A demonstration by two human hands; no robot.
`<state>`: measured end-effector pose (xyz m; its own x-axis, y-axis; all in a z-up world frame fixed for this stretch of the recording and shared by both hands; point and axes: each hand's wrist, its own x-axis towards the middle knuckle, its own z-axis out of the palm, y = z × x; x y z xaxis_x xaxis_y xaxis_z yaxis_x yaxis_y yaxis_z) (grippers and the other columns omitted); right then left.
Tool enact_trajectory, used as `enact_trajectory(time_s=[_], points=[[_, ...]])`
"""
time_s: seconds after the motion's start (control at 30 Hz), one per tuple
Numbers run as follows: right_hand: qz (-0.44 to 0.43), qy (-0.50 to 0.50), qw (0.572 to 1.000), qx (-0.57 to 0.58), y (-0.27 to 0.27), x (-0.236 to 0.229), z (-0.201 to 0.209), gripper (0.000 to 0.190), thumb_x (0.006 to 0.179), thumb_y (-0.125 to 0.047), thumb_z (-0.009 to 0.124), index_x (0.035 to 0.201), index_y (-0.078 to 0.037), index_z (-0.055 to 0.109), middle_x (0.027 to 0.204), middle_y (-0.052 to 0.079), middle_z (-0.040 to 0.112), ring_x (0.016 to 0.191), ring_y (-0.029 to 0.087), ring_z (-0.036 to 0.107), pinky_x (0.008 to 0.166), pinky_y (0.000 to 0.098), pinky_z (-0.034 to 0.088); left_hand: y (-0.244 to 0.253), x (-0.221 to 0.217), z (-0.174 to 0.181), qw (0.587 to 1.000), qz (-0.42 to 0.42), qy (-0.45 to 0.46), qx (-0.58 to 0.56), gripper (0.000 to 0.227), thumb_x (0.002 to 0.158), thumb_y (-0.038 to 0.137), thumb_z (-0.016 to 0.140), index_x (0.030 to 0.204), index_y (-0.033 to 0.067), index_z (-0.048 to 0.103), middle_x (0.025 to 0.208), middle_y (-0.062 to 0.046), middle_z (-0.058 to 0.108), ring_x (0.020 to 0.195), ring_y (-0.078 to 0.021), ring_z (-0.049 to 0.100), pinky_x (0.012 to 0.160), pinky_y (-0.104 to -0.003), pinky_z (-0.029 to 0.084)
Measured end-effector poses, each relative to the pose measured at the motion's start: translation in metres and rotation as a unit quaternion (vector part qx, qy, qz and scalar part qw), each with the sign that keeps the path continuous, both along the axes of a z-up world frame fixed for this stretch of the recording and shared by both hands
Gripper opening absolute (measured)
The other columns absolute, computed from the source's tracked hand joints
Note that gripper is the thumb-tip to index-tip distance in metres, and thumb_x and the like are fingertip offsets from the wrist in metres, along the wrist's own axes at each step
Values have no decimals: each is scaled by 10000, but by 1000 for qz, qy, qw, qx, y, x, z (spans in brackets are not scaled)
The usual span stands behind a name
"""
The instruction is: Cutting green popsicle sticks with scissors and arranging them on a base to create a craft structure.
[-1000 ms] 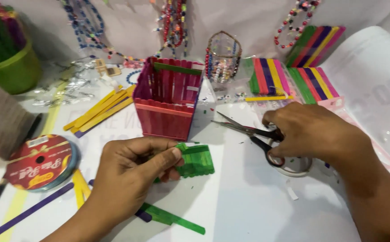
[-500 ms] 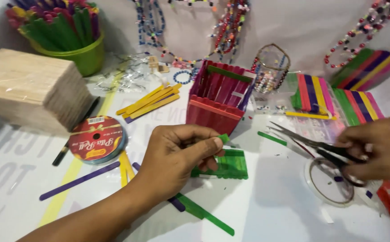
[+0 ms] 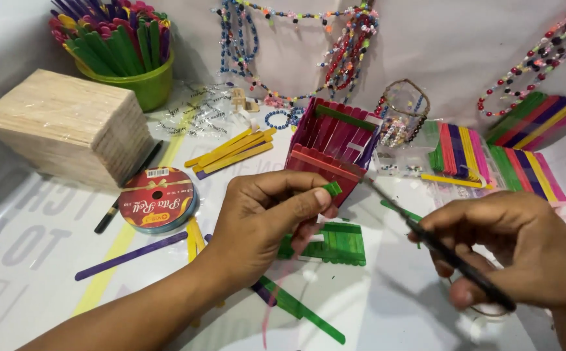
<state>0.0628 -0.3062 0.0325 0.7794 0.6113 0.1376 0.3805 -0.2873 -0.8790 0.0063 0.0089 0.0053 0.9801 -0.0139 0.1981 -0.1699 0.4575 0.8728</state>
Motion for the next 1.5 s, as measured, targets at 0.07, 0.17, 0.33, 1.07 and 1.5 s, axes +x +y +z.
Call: enact_trajectory(time_s=[0.07, 0.17, 0.33, 1.07, 1.5], points=[[-17, 30, 999, -5, -2, 9, 0, 726, 418, -164, 1026, 1081, 65, 837, 719, 155, 837, 581, 208, 820, 551, 285, 666, 1, 0, 3, 998, -18, 62, -25, 218, 873, 75, 732, 1027, -79, 749, 818, -224, 749, 554, -195, 593, 425, -302, 537], [-67, 54, 996, -11, -8, 17, 0, 704, 425, -118, 987, 1078, 102, 845, 679, 194, 815, 561, 242, 783, 528, 301, 627, 2, 0, 7, 982, -83, 142, -91, 224, 852, 70, 732, 1025, -71, 716, 1004, -295, 764, 803, -334, 723, 535, -409, 654], [-57, 64, 996, 31, -12, 15, 0, 800, 457, -335, 948, 1084, 129, 768, 595, 245, 735, 539, 263, 714, 404, 274, 414, 2, 1, 8, 976, -123, 145, -102, 195, 852, 51, 721, 1003, -72, 708, 1081, -298, 770, 916, -361, 773, 664, -446, 683], [-84, 117, 981, -130, 65, -40, -7, 797, 427, -599, 893, 1071, -129, 918, 721, 78, 882, 607, 172, 686, 576, 306, 564, -1, -11, 17, 995, 40, 83, 40, 231, 874, 96, 743, 1023, -54, 835, 665, -131, 729, 521, -99, 481, 473, -222, 379], [-2, 19, 993, -115, 70, -34, -19, 825, 530, -767, 784, 1056, -137, 874, 708, -17, 807, 532, 129, 440, 479, 271, 401, 0, -13, 14, 979, 68, -9, 191, 155, 890, 182, 731, 837, 75, 830, 710, 23, 780, 706, -31, 640, 711, -231, 545]])
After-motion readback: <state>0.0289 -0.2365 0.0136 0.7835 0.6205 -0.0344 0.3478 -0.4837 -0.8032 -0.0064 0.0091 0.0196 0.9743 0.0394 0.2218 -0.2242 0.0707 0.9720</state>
